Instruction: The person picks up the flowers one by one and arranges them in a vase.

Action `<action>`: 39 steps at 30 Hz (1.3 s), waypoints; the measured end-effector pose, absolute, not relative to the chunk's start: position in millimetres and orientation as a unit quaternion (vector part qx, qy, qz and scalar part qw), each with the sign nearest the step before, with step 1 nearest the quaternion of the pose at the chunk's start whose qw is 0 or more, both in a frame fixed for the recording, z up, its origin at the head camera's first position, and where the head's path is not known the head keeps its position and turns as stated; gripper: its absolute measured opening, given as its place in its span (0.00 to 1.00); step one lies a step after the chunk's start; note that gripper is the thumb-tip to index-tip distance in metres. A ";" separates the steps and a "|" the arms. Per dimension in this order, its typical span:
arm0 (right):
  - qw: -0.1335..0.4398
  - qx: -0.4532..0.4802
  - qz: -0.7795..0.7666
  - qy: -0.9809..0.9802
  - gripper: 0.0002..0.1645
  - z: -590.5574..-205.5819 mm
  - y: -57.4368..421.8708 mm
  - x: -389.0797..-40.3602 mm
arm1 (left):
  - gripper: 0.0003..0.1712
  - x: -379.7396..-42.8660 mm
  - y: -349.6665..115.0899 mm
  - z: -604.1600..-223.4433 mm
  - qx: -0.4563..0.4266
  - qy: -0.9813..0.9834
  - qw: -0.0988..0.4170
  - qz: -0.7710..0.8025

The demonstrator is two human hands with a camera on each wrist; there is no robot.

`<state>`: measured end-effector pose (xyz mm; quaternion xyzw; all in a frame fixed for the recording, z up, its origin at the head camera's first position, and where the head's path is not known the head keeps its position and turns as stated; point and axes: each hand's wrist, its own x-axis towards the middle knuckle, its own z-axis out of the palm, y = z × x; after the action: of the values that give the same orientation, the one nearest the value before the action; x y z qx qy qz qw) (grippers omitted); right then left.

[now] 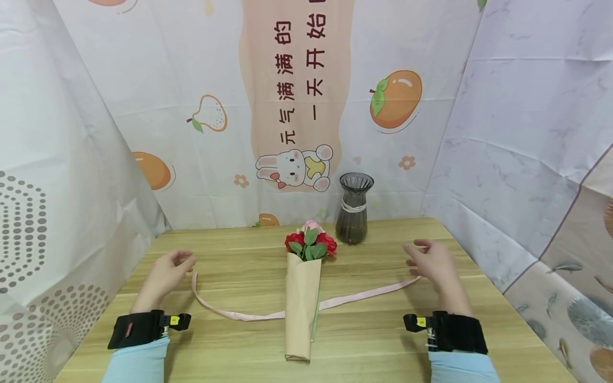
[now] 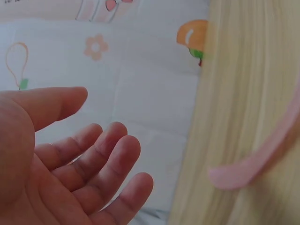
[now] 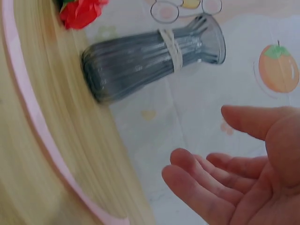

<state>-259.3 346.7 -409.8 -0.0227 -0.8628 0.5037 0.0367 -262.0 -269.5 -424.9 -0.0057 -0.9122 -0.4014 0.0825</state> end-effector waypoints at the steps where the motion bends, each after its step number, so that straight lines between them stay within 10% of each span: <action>1: 0.034 -0.013 0.509 -0.860 0.47 -408.3 343.6 -259.5 | 0.28 -262.1 -267.1 -423.2 -0.010 -0.911 0.088 -0.403; 39: -0.135 0.117 0.631 -0.755 0.46 -408.6 226.8 -252.8 | 0.23 -254.0 -177.0 -412.9 -0.132 -0.850 0.022 -0.510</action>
<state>-252.8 226.8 -408.6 0.1167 -0.7549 0.6311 -0.1348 -254.0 -177.0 -412.9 -0.1325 -0.8498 -0.5098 0.0221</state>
